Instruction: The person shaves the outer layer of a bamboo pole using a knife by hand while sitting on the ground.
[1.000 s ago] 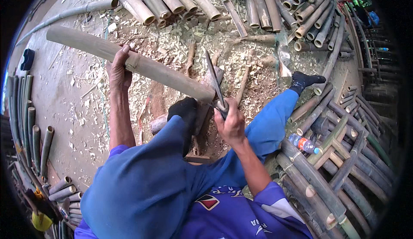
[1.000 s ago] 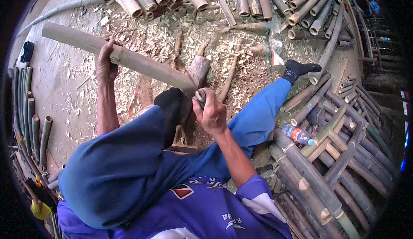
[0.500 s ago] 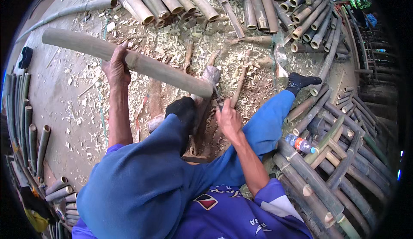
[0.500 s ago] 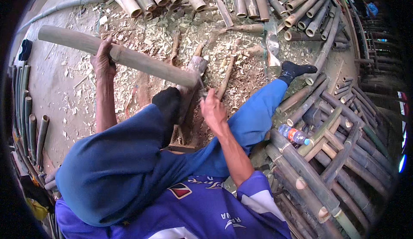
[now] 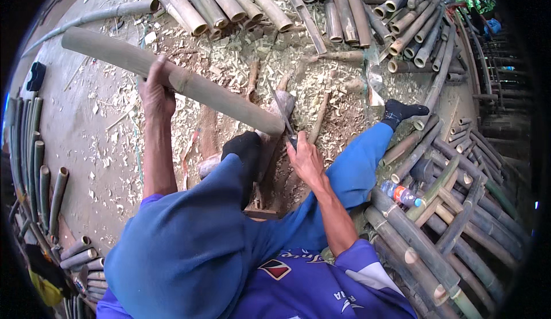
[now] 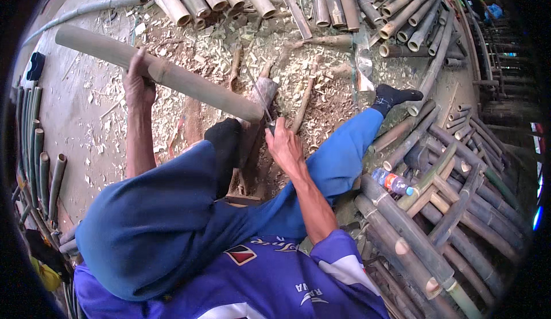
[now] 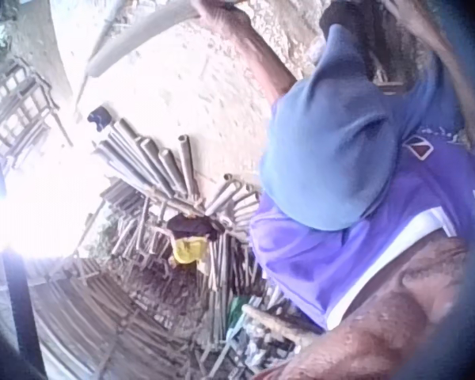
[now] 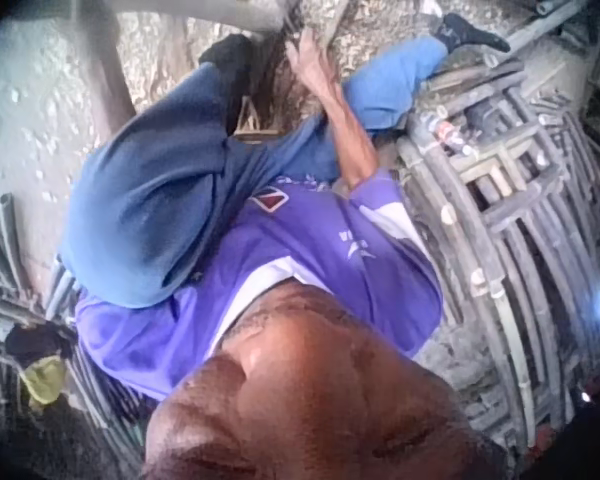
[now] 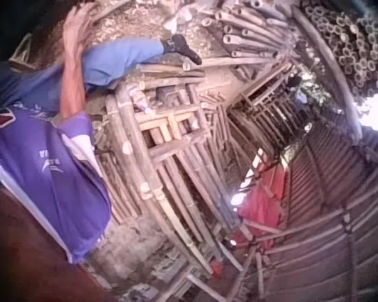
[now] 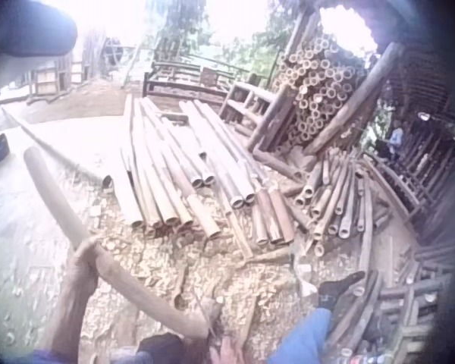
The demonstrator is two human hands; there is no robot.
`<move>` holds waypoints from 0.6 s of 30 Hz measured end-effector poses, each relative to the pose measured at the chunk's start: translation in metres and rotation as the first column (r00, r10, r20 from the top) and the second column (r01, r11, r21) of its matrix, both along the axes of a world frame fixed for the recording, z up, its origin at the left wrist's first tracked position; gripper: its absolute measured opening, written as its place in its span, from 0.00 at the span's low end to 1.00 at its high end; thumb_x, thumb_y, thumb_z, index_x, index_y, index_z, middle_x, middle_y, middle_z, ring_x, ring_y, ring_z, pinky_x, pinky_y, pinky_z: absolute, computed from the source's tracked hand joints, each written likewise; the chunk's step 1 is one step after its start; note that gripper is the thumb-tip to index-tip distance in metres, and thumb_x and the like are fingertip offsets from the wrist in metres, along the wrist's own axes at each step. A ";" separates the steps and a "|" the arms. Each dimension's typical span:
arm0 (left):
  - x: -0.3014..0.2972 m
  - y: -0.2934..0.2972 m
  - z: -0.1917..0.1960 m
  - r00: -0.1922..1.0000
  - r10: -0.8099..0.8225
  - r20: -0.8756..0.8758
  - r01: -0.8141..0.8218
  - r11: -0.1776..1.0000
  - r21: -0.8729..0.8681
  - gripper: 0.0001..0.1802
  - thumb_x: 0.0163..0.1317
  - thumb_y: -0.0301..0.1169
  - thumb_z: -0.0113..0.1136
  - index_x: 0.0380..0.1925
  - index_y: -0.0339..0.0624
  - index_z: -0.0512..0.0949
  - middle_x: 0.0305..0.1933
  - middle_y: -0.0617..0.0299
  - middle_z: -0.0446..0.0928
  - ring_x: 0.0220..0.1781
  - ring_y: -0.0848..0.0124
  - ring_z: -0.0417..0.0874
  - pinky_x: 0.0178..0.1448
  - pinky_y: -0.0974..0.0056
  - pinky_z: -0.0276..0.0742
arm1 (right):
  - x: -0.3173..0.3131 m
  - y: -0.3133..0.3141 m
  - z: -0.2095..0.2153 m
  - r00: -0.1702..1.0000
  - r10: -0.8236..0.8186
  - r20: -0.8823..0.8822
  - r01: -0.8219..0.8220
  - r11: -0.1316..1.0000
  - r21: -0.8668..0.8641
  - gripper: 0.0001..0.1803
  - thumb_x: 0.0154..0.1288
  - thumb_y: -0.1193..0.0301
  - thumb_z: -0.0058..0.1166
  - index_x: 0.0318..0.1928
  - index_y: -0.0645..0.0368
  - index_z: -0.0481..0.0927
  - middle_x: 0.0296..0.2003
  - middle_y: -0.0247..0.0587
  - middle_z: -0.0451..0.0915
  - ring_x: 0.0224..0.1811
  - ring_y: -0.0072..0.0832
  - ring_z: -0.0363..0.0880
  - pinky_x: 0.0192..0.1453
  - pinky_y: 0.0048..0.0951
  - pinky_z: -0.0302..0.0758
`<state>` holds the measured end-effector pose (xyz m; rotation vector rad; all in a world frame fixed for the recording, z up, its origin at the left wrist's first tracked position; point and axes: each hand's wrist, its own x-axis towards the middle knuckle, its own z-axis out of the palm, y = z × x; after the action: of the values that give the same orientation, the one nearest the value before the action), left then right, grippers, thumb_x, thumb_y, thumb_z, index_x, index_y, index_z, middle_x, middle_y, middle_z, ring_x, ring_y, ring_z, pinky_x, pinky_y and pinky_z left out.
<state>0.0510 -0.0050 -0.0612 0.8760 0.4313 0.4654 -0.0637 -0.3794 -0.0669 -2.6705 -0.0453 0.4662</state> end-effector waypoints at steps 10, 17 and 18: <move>-0.002 -0.004 0.006 0.996 0.069 -0.053 -0.061 0.988 0.142 0.22 0.55 0.23 0.74 0.46 0.31 0.74 0.36 0.54 0.81 0.37 0.65 0.85 0.44 0.62 0.85 | -0.002 0.004 0.004 0.997 0.041 0.066 -0.040 0.999 -0.021 0.17 0.69 0.65 0.58 0.45 0.63 0.68 0.29 0.62 0.83 0.32 0.60 0.84 0.34 0.52 0.81; -0.016 0.002 0.014 1.000 -0.020 0.021 0.018 0.993 0.116 0.24 0.55 0.26 0.74 0.48 0.30 0.74 0.37 0.52 0.82 0.37 0.65 0.85 0.43 0.61 0.85 | -0.006 0.028 0.075 0.962 -0.014 0.274 -0.083 0.936 0.341 0.16 0.71 0.63 0.56 0.45 0.63 0.69 0.30 0.61 0.83 0.34 0.56 0.85 0.34 0.50 0.80; -0.017 0.004 0.017 0.999 -0.027 0.024 0.024 0.992 0.121 0.24 0.55 0.26 0.74 0.49 0.30 0.74 0.37 0.52 0.82 0.36 0.64 0.85 0.43 0.61 0.85 | -0.009 0.031 0.078 0.910 -0.021 0.415 -0.160 0.905 0.395 0.16 0.71 0.62 0.56 0.45 0.63 0.69 0.30 0.60 0.83 0.34 0.56 0.85 0.34 0.50 0.79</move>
<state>0.0339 -0.0009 -0.0447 0.9903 0.3714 0.4827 -0.0731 -0.3486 0.0116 -2.2902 -0.3327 -0.0941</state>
